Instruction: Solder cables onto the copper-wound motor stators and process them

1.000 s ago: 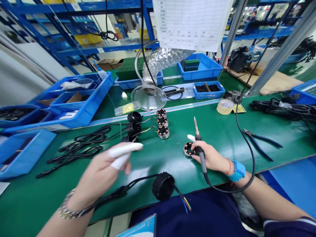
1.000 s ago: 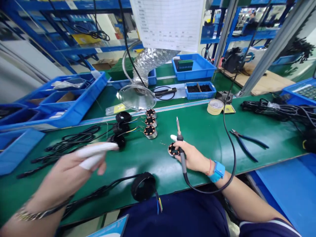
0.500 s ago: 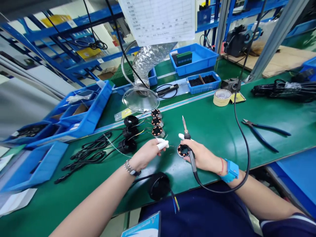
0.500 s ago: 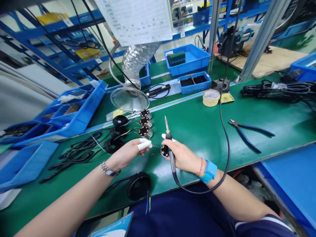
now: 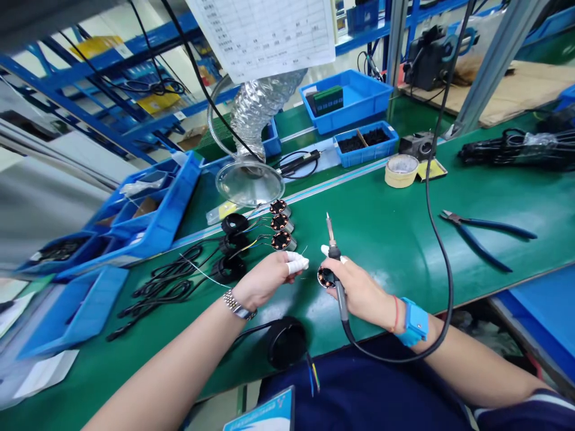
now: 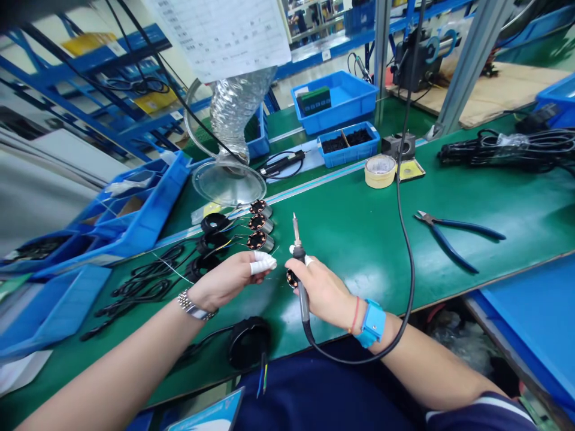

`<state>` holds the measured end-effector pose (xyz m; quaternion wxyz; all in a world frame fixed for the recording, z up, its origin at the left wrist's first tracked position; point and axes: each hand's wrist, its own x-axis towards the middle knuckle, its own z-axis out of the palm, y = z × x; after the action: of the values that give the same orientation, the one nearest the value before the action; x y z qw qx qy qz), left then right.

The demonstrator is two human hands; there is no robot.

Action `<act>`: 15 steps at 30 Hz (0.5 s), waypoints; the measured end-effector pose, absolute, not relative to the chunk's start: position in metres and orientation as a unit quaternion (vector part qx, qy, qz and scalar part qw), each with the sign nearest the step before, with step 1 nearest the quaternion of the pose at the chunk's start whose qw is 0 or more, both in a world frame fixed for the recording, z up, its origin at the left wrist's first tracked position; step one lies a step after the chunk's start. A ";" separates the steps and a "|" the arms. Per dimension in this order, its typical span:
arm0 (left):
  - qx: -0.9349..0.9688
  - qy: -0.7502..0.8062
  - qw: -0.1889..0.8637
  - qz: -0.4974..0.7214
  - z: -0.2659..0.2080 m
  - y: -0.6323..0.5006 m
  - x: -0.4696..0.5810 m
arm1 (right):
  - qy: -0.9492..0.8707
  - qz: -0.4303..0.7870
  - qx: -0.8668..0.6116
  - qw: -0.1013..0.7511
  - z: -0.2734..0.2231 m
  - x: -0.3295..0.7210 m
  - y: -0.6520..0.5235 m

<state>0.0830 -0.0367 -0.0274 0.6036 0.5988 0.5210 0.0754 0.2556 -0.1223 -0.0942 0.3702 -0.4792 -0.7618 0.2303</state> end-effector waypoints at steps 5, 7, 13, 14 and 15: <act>0.581 0.496 0.631 0.136 -0.034 -0.037 0.086 | -0.756 0.208 -0.505 0.360 -0.094 0.251 -0.122; 0.612 0.504 0.597 0.122 -0.033 -0.037 0.083 | -0.753 0.205 -0.512 0.359 -0.093 0.250 -0.122; 0.684 0.541 0.489 0.019 -0.023 -0.039 0.065 | -0.753 0.210 -0.511 0.358 -0.093 0.250 -0.123; 0.682 0.540 0.492 0.016 -0.022 -0.040 0.064 | -0.752 0.208 -0.512 0.359 -0.093 0.250 -0.123; 0.681 0.538 0.497 0.015 -0.022 -0.041 0.064 | -0.752 0.207 -0.512 0.359 -0.093 0.250 -0.123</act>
<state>0.0645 -0.0410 -0.0220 0.4965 0.6809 0.5381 0.0150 0.2504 -0.1234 -0.0930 0.3594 -0.5123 -0.7521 0.2065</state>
